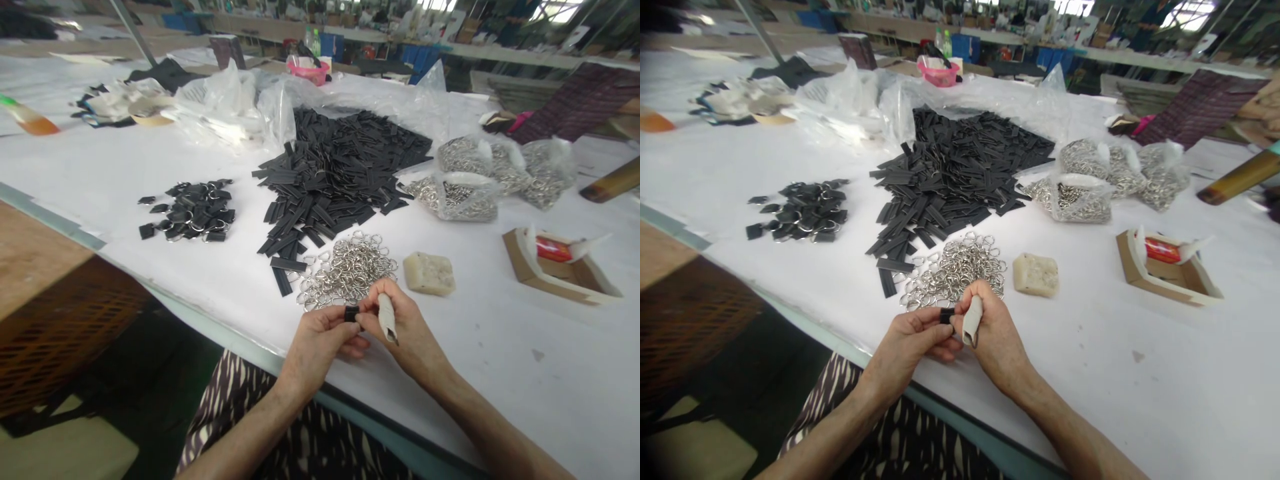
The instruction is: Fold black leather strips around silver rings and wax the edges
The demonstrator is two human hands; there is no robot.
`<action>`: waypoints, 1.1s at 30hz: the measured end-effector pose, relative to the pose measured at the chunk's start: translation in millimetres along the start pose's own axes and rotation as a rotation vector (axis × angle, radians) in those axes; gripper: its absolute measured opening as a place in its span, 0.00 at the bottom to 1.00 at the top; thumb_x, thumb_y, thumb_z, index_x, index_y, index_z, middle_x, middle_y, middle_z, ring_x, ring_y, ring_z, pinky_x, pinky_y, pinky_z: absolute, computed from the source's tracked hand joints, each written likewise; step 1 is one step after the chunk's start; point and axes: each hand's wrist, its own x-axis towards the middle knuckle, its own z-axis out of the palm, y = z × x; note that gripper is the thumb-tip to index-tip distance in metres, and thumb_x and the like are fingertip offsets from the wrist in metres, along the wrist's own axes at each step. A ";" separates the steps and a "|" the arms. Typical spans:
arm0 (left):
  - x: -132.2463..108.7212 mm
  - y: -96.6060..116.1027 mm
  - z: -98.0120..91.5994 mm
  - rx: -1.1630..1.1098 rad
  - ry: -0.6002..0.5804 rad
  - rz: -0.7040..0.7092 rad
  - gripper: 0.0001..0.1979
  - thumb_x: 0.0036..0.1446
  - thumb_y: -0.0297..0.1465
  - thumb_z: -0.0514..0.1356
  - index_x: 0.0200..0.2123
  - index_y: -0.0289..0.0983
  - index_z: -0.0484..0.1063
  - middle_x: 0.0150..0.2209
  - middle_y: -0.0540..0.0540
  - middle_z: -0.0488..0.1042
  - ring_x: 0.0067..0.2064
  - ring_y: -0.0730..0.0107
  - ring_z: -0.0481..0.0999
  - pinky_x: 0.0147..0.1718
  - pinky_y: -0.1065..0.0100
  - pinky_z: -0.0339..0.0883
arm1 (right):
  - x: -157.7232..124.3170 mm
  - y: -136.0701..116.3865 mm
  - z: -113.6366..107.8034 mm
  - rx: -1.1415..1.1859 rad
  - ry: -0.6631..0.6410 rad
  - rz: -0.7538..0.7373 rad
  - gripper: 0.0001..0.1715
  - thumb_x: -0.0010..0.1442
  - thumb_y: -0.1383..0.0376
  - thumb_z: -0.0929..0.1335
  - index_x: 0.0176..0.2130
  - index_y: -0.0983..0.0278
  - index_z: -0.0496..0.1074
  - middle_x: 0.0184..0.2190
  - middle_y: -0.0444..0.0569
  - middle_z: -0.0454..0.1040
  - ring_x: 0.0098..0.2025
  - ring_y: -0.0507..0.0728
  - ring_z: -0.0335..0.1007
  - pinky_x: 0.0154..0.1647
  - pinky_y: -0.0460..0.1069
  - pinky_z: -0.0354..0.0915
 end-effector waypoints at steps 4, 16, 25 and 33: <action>0.3 -0.8 -2.5 -0.014 0.000 -0.008 0.08 0.51 0.28 0.58 0.34 0.32 0.75 0.29 0.42 0.76 0.30 0.67 0.76 0.30 0.69 0.72 | -0.4 1.7 0.4 -0.008 0.016 0.001 0.08 0.50 0.70 0.65 0.30 0.61 0.60 0.28 0.41 0.67 0.27 0.52 0.60 0.27 0.46 0.57; 2.1 -1.4 -3.9 -0.039 -0.011 -0.043 0.07 0.51 0.26 0.59 0.35 0.32 0.75 0.28 0.45 0.77 0.29 0.71 0.76 0.31 0.72 0.72 | -1.7 4.6 2.0 -0.048 0.001 0.003 0.07 0.52 0.71 0.65 0.30 0.61 0.60 0.27 0.39 0.65 0.27 0.51 0.59 0.27 0.46 0.56; 3.3 -4.0 -2.7 -0.029 0.015 -0.043 0.05 0.52 0.29 0.59 0.30 0.33 0.74 0.28 0.45 0.76 0.28 0.70 0.76 0.28 0.72 0.72 | -1.2 3.5 0.5 -0.068 0.000 0.010 0.07 0.52 0.72 0.64 0.30 0.61 0.61 0.25 0.39 0.64 0.25 0.50 0.57 0.24 0.45 0.54; 5.7 -8.1 -2.4 -0.118 0.048 -0.030 0.05 0.52 0.27 0.59 0.28 0.32 0.73 0.25 0.45 0.76 0.25 0.71 0.76 0.25 0.74 0.72 | -2.9 1.7 2.5 -0.085 0.030 0.025 0.06 0.54 0.70 0.65 0.31 0.61 0.61 0.28 0.40 0.67 0.27 0.51 0.61 0.27 0.46 0.58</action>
